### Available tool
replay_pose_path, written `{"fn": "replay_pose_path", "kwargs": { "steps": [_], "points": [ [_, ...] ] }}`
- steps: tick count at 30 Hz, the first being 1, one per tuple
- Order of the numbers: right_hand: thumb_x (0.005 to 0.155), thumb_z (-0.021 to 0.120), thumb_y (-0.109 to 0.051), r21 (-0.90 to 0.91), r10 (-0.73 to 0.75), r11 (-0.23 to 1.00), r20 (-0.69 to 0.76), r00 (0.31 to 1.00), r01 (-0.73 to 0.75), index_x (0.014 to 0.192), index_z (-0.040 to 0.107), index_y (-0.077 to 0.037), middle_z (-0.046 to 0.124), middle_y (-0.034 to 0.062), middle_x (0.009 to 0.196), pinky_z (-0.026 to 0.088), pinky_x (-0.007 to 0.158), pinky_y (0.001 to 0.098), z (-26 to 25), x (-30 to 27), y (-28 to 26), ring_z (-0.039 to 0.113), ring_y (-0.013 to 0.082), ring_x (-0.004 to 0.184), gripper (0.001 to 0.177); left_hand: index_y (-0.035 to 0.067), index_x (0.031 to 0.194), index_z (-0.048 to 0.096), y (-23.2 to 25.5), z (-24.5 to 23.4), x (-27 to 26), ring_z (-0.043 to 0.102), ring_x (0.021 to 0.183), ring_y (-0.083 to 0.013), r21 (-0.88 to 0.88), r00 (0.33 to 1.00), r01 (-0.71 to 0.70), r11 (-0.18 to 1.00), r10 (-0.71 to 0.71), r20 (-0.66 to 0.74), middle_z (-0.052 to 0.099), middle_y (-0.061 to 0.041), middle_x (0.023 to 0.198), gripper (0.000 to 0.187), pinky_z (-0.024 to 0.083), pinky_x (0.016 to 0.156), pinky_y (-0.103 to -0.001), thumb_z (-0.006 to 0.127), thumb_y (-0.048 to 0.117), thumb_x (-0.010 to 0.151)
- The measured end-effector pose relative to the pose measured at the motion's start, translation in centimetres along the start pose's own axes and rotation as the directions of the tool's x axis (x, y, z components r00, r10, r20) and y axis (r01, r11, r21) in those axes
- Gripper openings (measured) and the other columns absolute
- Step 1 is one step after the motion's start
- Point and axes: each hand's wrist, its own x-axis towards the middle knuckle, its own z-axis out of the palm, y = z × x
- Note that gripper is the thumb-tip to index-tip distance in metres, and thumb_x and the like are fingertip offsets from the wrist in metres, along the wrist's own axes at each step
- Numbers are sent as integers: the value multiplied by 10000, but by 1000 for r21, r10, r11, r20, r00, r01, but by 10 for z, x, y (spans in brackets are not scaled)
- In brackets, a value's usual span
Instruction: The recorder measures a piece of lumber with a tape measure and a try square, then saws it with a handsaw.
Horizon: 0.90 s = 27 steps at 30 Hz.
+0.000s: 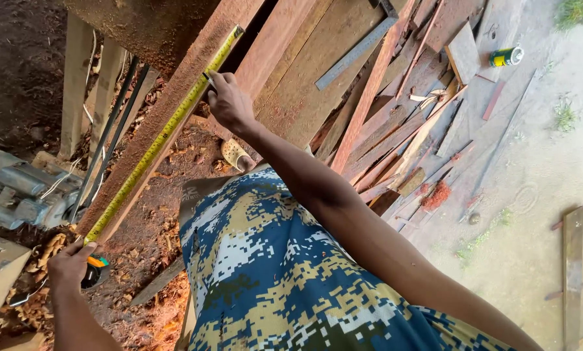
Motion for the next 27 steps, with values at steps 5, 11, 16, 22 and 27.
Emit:
{"fn": "replay_pose_path", "kwargs": {
  "steps": [5,11,16,22,27],
  "points": [
    [1074,405,-177,16,77,997,32,996,-78,1478,518,-145,601,110,1323,503,552,331,1,2,-1,604,201,716,421,147,1300,738,-12,7,9,666,940,-221,-40,1000,-23,999,22,-17,756,-93,1120,411,530,841,-401,814,269,915],
    [1077,415,-173,-34,30,999,-18,999,-30,1526,493,-179,573,99,1370,483,537,283,15,15,33,590,136,697,455,81,1261,750,-22,8,20,647,952,-192,-85,992,-127,988,126,-8,758,-100,1129,367,492,865,-343,824,221,930],
    [1128,307,-107,-110,71,992,69,995,-63,1547,422,-191,478,72,1563,437,424,256,6,16,17,546,95,610,443,113,1253,731,-7,6,2,652,889,-163,-61,998,-40,997,37,-49,735,-88,1100,348,515,793,-306,800,196,922],
    [1058,367,-91,-253,129,963,127,983,-94,1636,230,-171,332,150,1627,435,404,223,2,20,3,537,69,581,600,90,1257,771,-1,5,-3,501,732,-176,0,998,-57,998,57,-15,798,-41,1013,300,400,627,-335,775,228,991],
    [1121,313,-179,-319,138,946,221,966,-62,1666,169,-207,365,135,1604,443,449,243,-11,23,-14,562,94,624,564,28,1297,686,-9,7,8,678,831,-35,-120,986,-165,979,168,18,793,-53,1011,381,491,788,-178,758,183,956]
  ]
}}
